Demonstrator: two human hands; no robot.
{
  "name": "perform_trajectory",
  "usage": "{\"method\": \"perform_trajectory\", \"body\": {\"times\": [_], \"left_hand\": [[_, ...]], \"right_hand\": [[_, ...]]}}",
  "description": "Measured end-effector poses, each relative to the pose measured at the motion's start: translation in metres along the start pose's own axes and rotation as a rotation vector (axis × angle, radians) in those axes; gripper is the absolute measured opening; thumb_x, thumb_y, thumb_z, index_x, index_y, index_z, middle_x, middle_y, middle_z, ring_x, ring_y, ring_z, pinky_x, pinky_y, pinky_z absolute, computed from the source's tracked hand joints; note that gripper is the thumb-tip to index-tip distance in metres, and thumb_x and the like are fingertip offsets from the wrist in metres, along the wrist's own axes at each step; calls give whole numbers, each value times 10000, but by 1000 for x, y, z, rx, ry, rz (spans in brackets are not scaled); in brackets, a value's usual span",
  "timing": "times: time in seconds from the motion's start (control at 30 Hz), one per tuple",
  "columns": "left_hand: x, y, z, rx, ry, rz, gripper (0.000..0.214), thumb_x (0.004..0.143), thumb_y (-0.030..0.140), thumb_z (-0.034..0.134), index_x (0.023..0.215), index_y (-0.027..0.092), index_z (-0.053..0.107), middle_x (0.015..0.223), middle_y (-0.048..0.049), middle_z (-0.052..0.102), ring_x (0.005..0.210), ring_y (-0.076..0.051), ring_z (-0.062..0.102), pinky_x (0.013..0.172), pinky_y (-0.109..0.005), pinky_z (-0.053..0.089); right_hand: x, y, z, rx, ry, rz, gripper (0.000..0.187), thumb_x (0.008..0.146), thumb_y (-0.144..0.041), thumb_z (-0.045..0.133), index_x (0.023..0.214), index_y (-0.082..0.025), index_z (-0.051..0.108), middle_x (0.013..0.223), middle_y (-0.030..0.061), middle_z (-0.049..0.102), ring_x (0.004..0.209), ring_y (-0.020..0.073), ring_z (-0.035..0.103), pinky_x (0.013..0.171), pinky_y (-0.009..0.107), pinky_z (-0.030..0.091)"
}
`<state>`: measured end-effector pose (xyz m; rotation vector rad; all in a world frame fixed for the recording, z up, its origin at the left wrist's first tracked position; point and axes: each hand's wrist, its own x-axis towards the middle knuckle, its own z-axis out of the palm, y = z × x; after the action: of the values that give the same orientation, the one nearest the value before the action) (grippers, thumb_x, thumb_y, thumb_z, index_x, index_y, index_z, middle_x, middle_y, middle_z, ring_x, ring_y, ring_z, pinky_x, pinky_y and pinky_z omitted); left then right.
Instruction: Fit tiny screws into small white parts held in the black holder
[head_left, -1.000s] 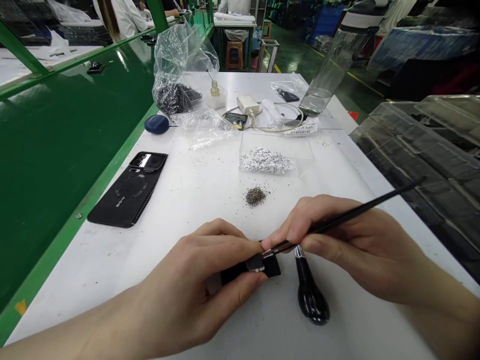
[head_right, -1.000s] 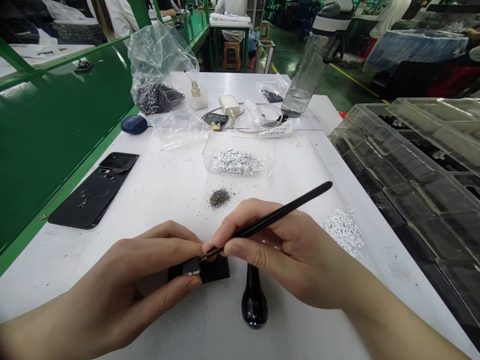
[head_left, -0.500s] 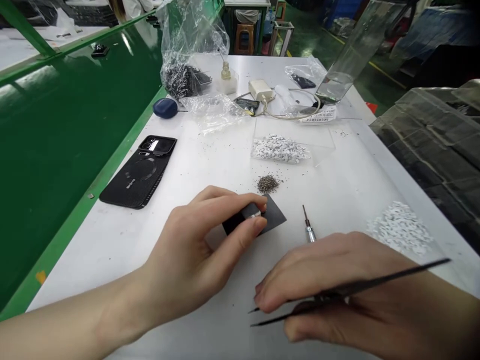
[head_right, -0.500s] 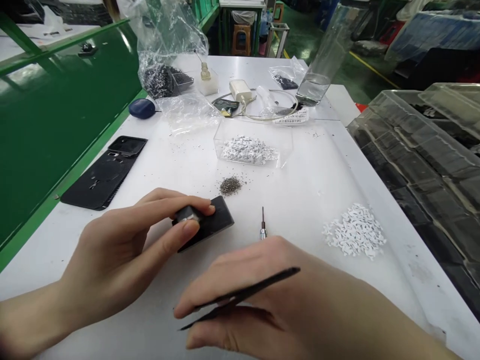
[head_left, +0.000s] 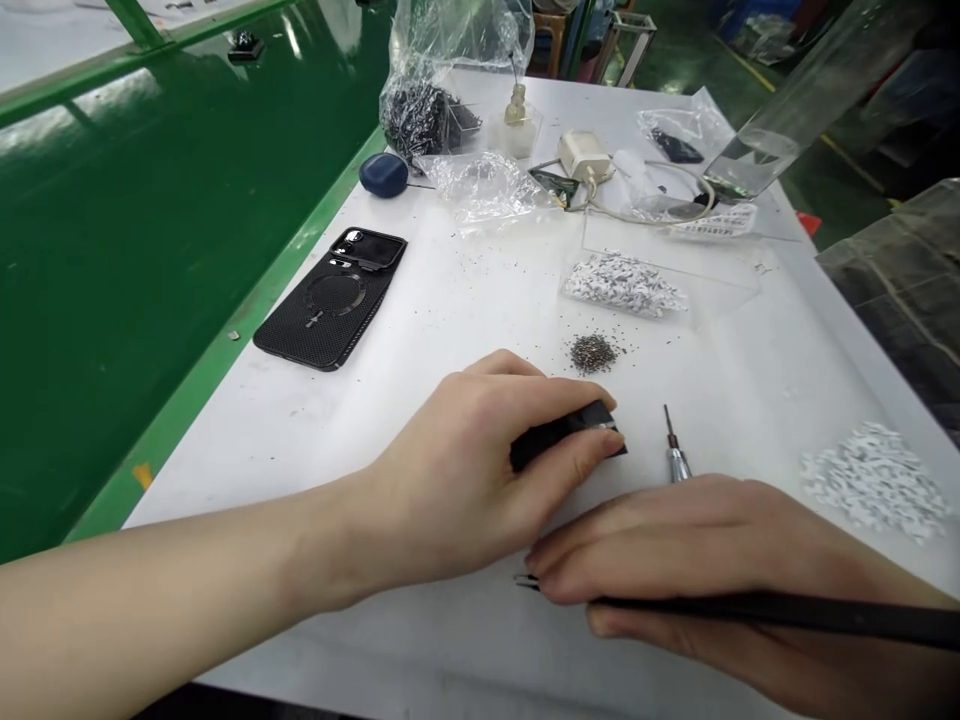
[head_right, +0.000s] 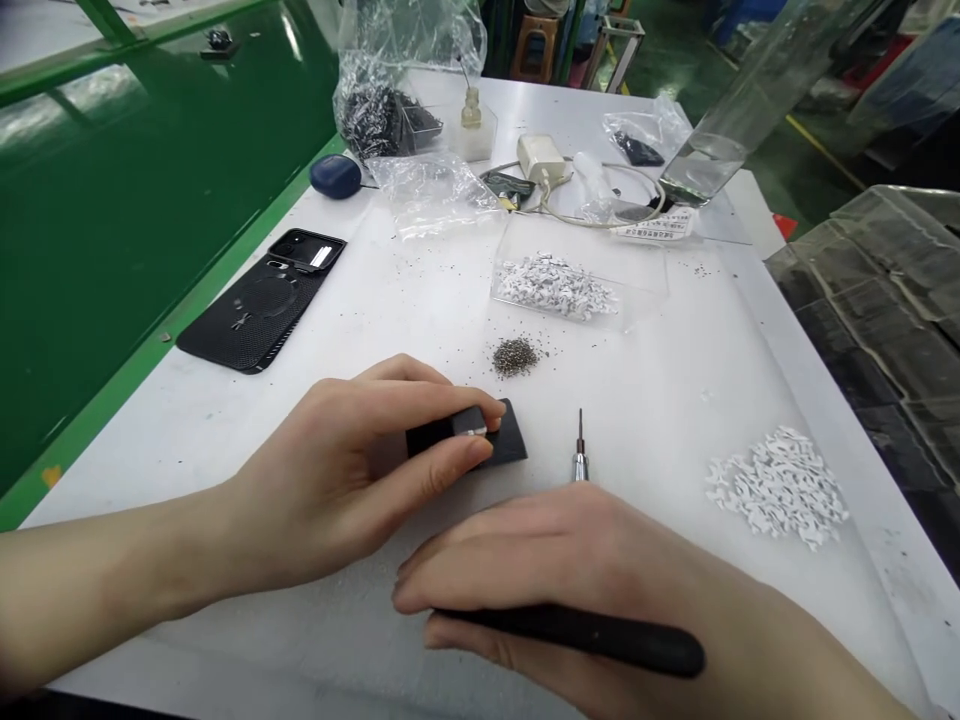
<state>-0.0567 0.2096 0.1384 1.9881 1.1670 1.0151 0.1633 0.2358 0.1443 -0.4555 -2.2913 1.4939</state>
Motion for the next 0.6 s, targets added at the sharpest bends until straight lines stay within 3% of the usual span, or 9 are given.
{"method": "perform_trajectory", "body": {"times": [0.2, 0.43, 0.6], "left_hand": [[1, 1, 0, 14, -2, 37, 273, 1084, 199, 666, 850, 151, 799, 996, -96, 850, 901, -211, 816, 866, -294, 654], [0, 2, -1, 7, -23, 16, 248, 1077, 192, 677, 871, 143, 806, 1022, -100, 851, 899, -195, 811, 856, -265, 639], [0, 2, -2, 14, -25, 15, 216, 1081, 200, 669, 934, 150, 820, 1035, -87, 853, 896, -188, 807, 816, -249, 639]], "right_hand": [[-2, 4, 0, -33, -27, -57, 263, 1033, -195, 784, 1261, -293, 871, 1113, 25, 912, 970, 222, 892, 881, 187, 704], [-2, 3, -1, 37, 29, -15, 411, 963, -131, 824, 1309, -350, 853, 1079, -15, 915, 951, 235, 895, 853, 205, 723], [-5, 4, -1, -27, 5, -15, 240, 1029, -223, 790, 1247, -284, 870, 1109, 8, 913, 976, 210, 888, 887, 171, 696]]}}
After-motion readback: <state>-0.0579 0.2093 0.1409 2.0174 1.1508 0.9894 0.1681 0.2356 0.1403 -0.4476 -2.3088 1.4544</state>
